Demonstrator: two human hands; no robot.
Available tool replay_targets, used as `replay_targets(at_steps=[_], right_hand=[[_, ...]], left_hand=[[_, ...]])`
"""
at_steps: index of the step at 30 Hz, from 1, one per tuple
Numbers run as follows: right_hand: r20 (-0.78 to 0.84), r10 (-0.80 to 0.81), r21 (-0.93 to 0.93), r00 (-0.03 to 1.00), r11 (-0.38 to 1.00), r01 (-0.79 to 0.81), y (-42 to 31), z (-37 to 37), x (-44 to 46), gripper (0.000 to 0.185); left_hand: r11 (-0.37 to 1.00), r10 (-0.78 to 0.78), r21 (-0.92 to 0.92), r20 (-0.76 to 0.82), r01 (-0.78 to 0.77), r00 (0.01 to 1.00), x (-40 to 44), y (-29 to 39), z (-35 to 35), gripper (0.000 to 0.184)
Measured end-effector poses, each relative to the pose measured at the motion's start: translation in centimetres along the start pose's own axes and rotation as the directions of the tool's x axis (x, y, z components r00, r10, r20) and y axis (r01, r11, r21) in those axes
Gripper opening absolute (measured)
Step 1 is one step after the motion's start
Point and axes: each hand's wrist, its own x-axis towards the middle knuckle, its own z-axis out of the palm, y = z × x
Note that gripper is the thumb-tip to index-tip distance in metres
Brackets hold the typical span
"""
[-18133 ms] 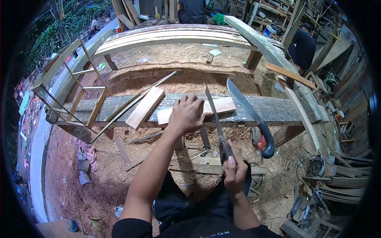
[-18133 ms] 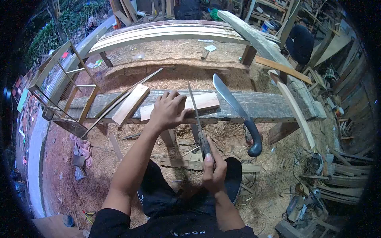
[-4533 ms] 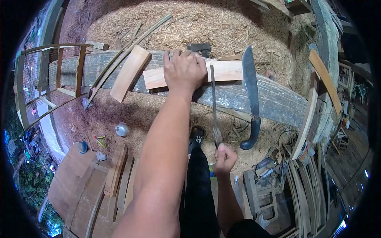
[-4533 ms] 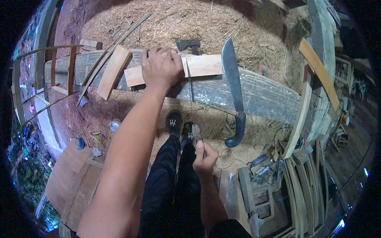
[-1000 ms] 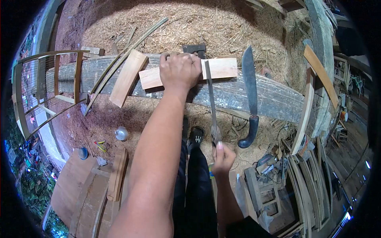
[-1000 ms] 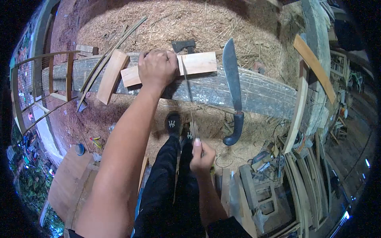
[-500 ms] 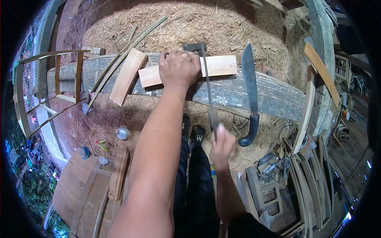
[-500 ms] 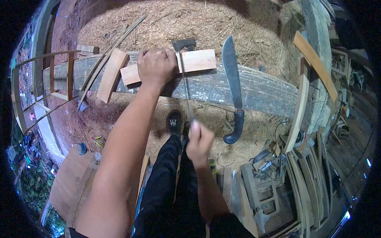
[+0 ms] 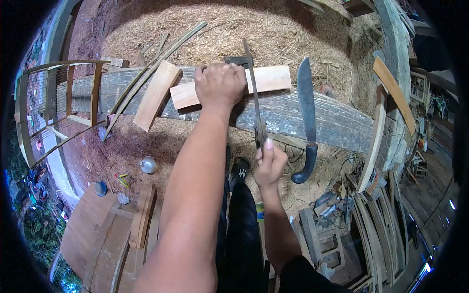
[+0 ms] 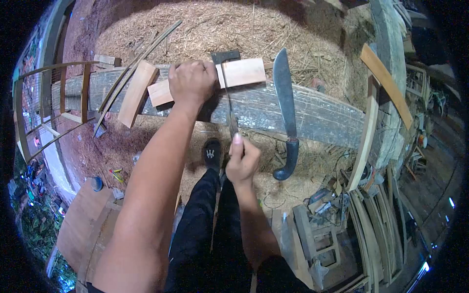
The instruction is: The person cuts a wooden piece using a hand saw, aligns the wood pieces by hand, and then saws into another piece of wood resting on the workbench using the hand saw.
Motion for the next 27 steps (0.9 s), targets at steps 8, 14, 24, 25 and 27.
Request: replay_targets(at_steps=[8, 14, 24, 25, 27], right_hand=[[-0.001, 0.145, 0.090, 0.989, 0.985, -0.144, -1.5, -0.3, -1.3, 0.045], [-0.030, 0.166, -0.011, 0.986, 0.986, -0.167, -3.4, 0.0, -2.1, 0.039], [-0.072, 0.103, -0.053, 0.992, 0.993, -0.107, -3.2, 1.9, 0.8, 0.037], [-0.072, 0.101, -0.050, 0.992, 0.993, -0.105, -2.8, 1.7, 0.2, 0.037], [-0.077, 0.135, 0.003, 0.988, 0.991, -0.135, -1.4, 1.1, -2.8, 0.039]], left_hand=[[0.992, 0.127, 0.008, -0.085, -0.127, 0.988, -0.2, -0.5, 0.9, 0.031], [0.990, 0.112, -0.066, -0.134, -0.122, 0.985, -0.5, -0.5, 1.1, 0.028], [0.989, 0.140, -0.014, -0.160, -0.144, 0.977, -0.6, -0.5, 0.9, 0.026], [0.991, 0.128, -0.003, -0.155, -0.130, 0.979, -0.6, -0.4, 0.9, 0.026], [0.992, 0.125, -0.001, -0.160, -0.127, 0.979, -0.4, -0.5, 1.1, 0.026]])
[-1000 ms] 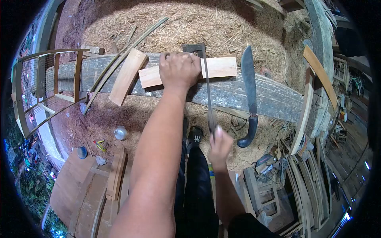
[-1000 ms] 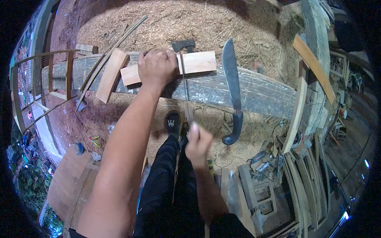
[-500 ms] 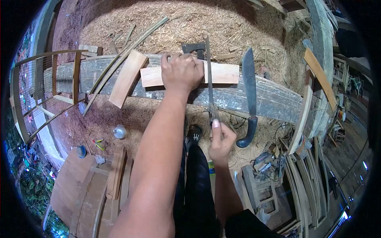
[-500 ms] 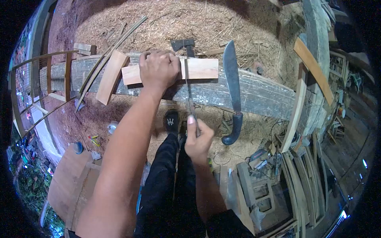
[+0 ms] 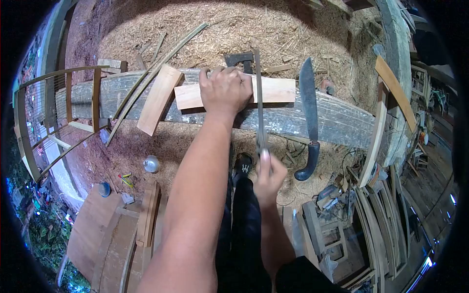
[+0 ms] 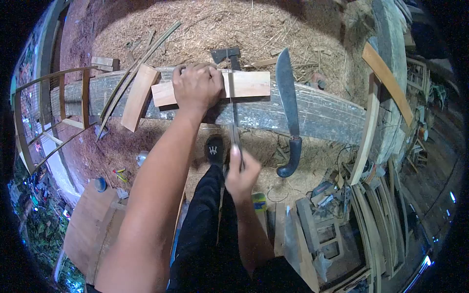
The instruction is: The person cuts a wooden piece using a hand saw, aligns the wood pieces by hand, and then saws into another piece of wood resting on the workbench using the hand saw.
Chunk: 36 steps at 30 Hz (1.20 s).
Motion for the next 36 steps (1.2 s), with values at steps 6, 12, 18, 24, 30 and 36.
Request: replay_targets(at_steps=[6, 12, 18, 24, 30, 36], right_hand=[[0.016, -0.008, -0.044, 1.000, 0.999, 0.008, 0.7, -1.5, -2.4, 0.040], [-0.020, 0.036, -0.007, 0.999, 0.999, -0.036, 0.8, -0.9, -2.4, 0.040], [0.012, -0.001, -0.040, 1.000, 0.999, 0.002, -0.6, -0.8, -0.7, 0.041], [-0.015, -0.006, -0.009, 1.000, 1.000, 0.006, 1.1, -1.3, -3.1, 0.041], [-0.020, -0.002, -0.027, 1.000, 1.000, 0.001, -0.8, 0.1, 0.7, 0.040], [0.002, 0.049, 0.020, 0.999, 0.999, -0.049, 0.8, -1.8, -4.6, 0.041]], left_hand=[[1.000, -0.012, -0.017, 0.062, 0.013, 0.998, -0.5, 0.0, 0.1, 0.030], [0.999, -0.039, -0.008, 0.072, 0.040, 0.997, -0.3, -0.1, 0.3, 0.035], [0.999, -0.041, -0.017, 0.156, 0.045, 0.987, 0.1, 0.3, -0.5, 0.035], [0.999, -0.039, -0.015, 0.079, 0.041, 0.996, -0.2, 0.2, -0.1, 0.036], [0.998, -0.033, -0.043, 0.063, 0.036, 0.997, -0.1, 0.2, 0.0, 0.034], [0.999, -0.037, -0.002, 0.059, 0.037, 0.998, -0.2, 0.2, 0.1, 0.034]])
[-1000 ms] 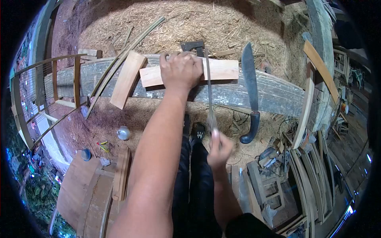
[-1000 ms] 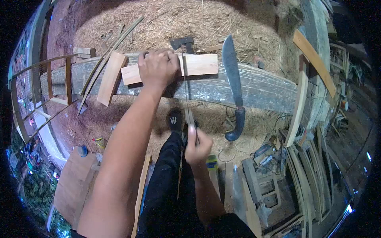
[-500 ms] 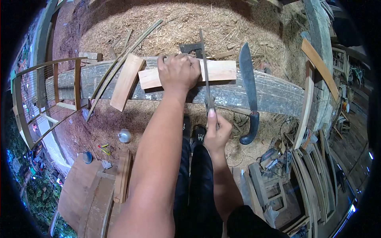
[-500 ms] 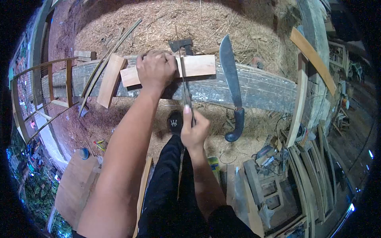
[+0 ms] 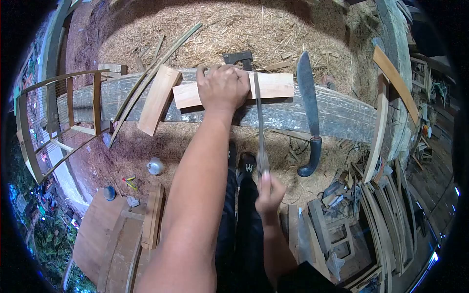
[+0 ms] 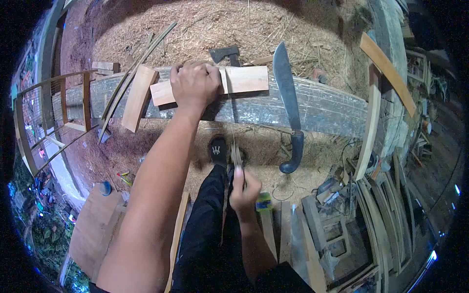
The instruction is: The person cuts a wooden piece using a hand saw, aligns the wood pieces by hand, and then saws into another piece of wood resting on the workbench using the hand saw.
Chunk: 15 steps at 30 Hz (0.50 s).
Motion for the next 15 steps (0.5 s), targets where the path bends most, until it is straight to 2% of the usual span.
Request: replay_targets(at_steps=[2, 8, 10, 12, 13, 15], right_hand=[[0.007, 0.028, -0.003, 1.000, 1.000, -0.028, -0.4, -0.3, -0.5, 0.041], [-0.023, -0.131, -0.054, 0.991, 0.990, 0.130, -1.3, 3.0, 6.7, 0.043], [0.003, -0.088, 0.046, 0.996, 0.995, 0.087, 0.1, 1.5, 3.4, 0.047], [-0.003, -0.033, 0.045, 0.999, 0.998, 0.033, 0.3, -0.1, -0.6, 0.048], [-0.003, 0.017, 0.082, 1.000, 0.996, -0.016, -0.2, -0.2, -1.2, 0.048], [-0.005, 0.011, 0.054, 1.000, 0.999, -0.011, 0.1, 0.1, -0.1, 0.045]], left_hand=[[1.000, -0.009, -0.003, -0.006, 0.009, 1.000, 0.1, -0.1, 0.0, 0.034], [0.999, -0.041, -0.002, 0.089, 0.041, 0.995, 0.2, 0.1, -0.3, 0.037], [0.999, -0.038, -0.001, 0.082, 0.039, 0.996, 0.4, 0.0, -0.4, 0.037], [0.999, -0.033, -0.011, 0.084, 0.034, 0.996, 0.2, 0.2, -0.2, 0.037], [0.999, -0.035, 0.001, 0.080, 0.035, 0.996, 0.4, 0.1, -0.1, 0.038], [0.999, -0.036, 0.015, 0.084, 0.035, 0.996, 0.0, 0.0, -0.2, 0.038]])
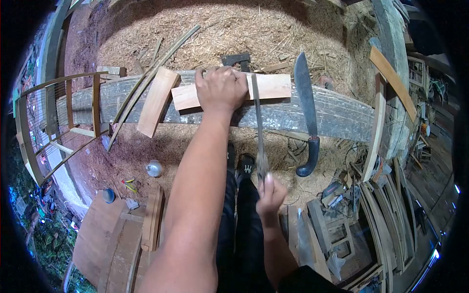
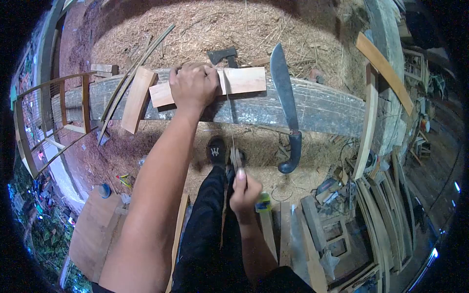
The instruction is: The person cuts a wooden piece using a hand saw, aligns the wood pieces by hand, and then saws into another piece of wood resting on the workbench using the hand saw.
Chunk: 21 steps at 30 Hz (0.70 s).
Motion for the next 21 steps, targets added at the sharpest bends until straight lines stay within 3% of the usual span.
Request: replay_targets(at_steps=[1, 2, 4, 7, 8, 10, 13, 15, 17, 19, 21], right_hand=[[-0.003, -0.015, -0.028, 1.000, 0.999, 0.015, 0.2, 0.3, 1.6, 0.042], [0.039, -0.141, -0.083, 0.989, 0.986, 0.144, -0.8, 1.3, 4.1, 0.043], [0.041, -0.156, -0.104, 0.987, 0.982, 0.160, -1.0, 2.8, 7.3, 0.044], [0.052, -0.068, 0.059, 0.996, 0.996, 0.065, 1.0, 1.0, 3.2, 0.045], [0.048, -0.074, -0.025, 0.996, 0.997, 0.075, 1.3, -0.2, 1.0, 0.044], [0.024, 0.083, 0.035, 0.996, 0.996, -0.083, 0.8, -1.2, -1.3, 0.044], [0.012, -0.053, -0.099, 0.999, 0.994, 0.054, 2.0, 0.0, 0.5, 0.044], [0.034, -0.089, -0.071, 0.995, 0.993, 0.091, 0.3, 1.8, 4.2, 0.044], [0.018, -0.117, -0.047, 0.993, 0.992, 0.118, -0.4, 2.4, 5.4, 0.044], [0.039, -0.067, 0.065, 0.997, 0.996, 0.064, -0.2, 1.6, 4.8, 0.045], [0.033, -0.077, 0.039, 0.996, 0.996, 0.076, 1.3, 0.1, 2.6, 0.045]], left_hand=[[1.000, -0.002, 0.004, 0.000, 0.002, 1.000, 0.1, 0.0, 0.1, 0.038], [1.000, -0.007, 0.009, 0.003, 0.007, 1.000, 0.1, 0.0, 0.1, 0.038], [1.000, -0.009, 0.004, 0.012, 0.009, 1.000, 0.0, 0.2, -0.2, 0.038], [1.000, -0.006, 0.009, 0.024, 0.006, 1.000, 0.4, 0.0, -0.3, 0.037], [1.000, -0.006, 0.012, 0.023, 0.006, 1.000, 0.3, 0.1, -0.3, 0.037], [1.000, -0.001, -0.004, 0.004, 0.001, 1.000, 0.5, 0.2, -0.1, 0.037], [1.000, 0.003, -0.015, -0.015, -0.003, 1.000, 0.1, 0.0, 0.0, 0.038], [1.000, -0.003, -0.012, -0.026, 0.003, 1.000, 0.3, 0.4, -0.5, 0.039], [0.989, -0.127, 0.079, 0.069, 0.121, 0.990, 1.0, 1.0, -1.1, 0.040], [0.994, -0.092, 0.060, 0.050, 0.089, 0.994, 0.8, 0.5, -0.6, 0.040], [0.999, -0.037, 0.031, 0.013, 0.037, 0.999, 0.7, 0.5, -0.2, 0.042]])
